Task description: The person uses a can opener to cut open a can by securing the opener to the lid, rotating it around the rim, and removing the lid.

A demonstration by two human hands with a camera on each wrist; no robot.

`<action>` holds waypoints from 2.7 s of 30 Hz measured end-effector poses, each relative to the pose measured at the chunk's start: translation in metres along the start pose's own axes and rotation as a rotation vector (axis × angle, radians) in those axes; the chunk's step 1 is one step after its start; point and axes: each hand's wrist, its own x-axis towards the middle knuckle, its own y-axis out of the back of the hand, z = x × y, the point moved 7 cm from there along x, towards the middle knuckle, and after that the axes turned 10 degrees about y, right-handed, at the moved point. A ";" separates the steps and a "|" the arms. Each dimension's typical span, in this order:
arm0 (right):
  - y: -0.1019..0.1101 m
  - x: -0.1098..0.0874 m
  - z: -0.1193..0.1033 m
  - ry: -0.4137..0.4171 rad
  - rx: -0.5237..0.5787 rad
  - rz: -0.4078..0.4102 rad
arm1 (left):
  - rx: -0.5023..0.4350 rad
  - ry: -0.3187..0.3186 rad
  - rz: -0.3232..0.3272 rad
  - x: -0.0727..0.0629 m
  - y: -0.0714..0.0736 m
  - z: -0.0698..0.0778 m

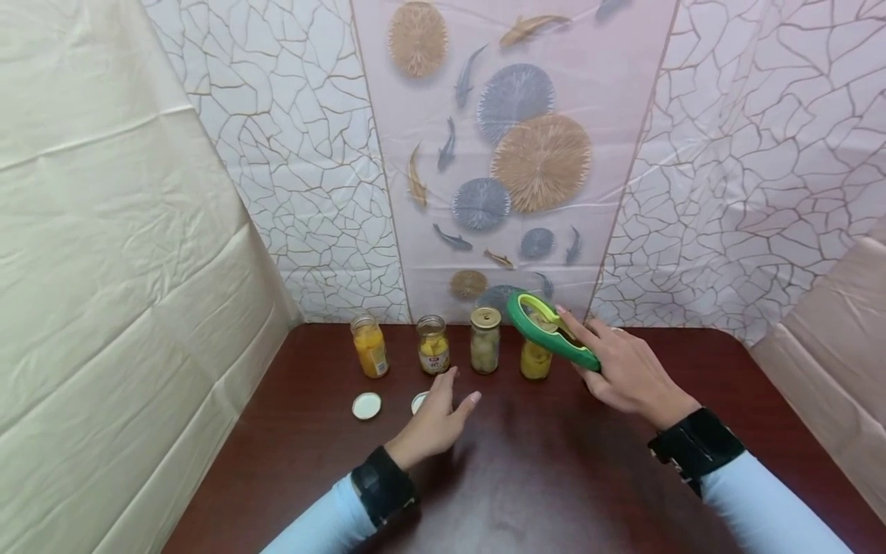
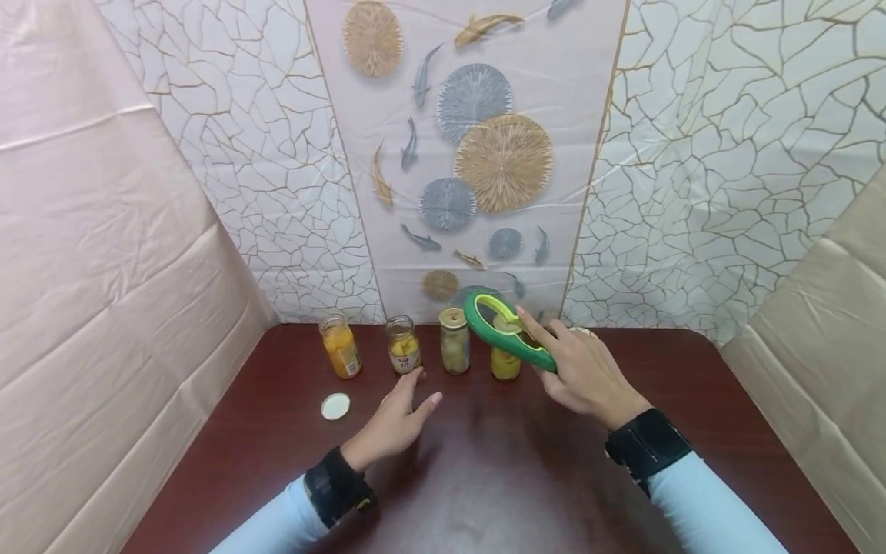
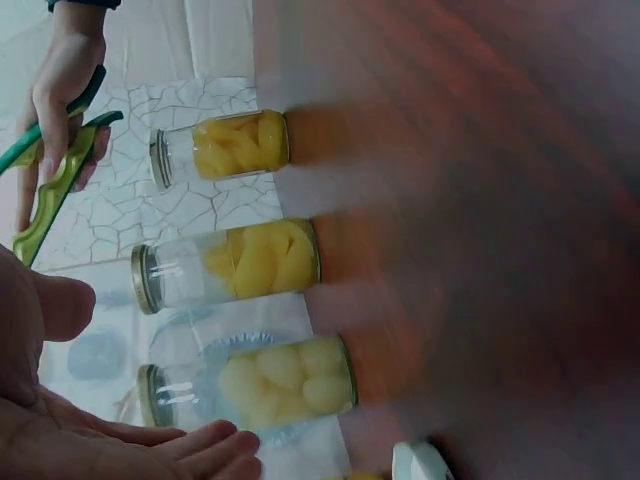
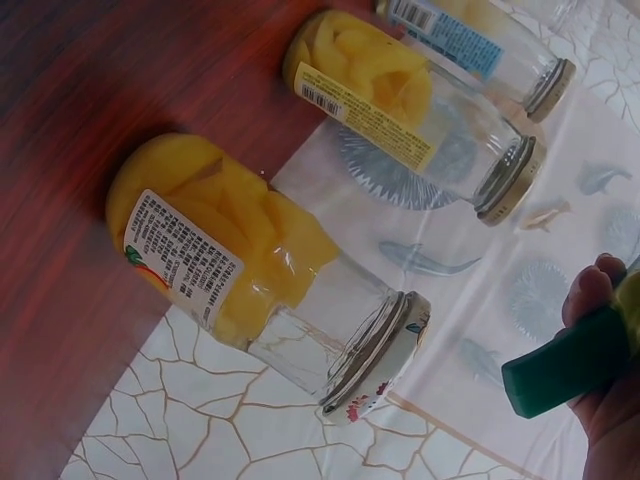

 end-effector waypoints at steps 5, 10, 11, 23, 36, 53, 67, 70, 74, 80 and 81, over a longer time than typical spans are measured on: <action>0.001 0.001 -0.001 -0.015 0.012 -0.003 | -0.028 0.012 0.058 0.029 -0.006 0.013; 0.001 0.001 -0.003 -0.006 0.016 0.011 | -0.039 0.082 0.109 0.066 -0.017 0.017; 0.001 0.001 -0.003 -0.003 0.016 0.013 | -0.055 0.106 0.116 0.073 -0.019 0.017; 0.000 -0.005 -0.006 0.009 0.003 0.018 | -0.181 0.151 0.269 0.162 -0.038 -0.019; 0.000 -0.003 -0.009 -0.018 0.017 0.017 | -0.223 0.059 0.277 0.099 -0.022 0.014; 0.009 0.010 -0.023 0.007 0.024 0.026 | -0.344 -0.083 -0.005 0.004 -0.023 0.050; 0.016 0.023 -0.042 0.086 0.033 -0.041 | -0.246 -0.105 0.011 -0.005 -0.021 0.047; 0.014 0.026 -0.047 0.093 0.049 -0.091 | -0.243 -0.110 0.011 -0.005 -0.022 0.047; 0.012 0.030 -0.054 0.098 0.060 -0.149 | -0.251 -0.133 0.003 -0.004 -0.021 0.048; 0.013 0.034 -0.060 0.099 0.023 -0.160 | -0.319 -0.133 -0.029 -0.001 -0.023 0.049; 0.013 0.034 -0.060 0.096 0.021 -0.167 | -0.336 -0.124 -0.036 -0.001 -0.024 0.048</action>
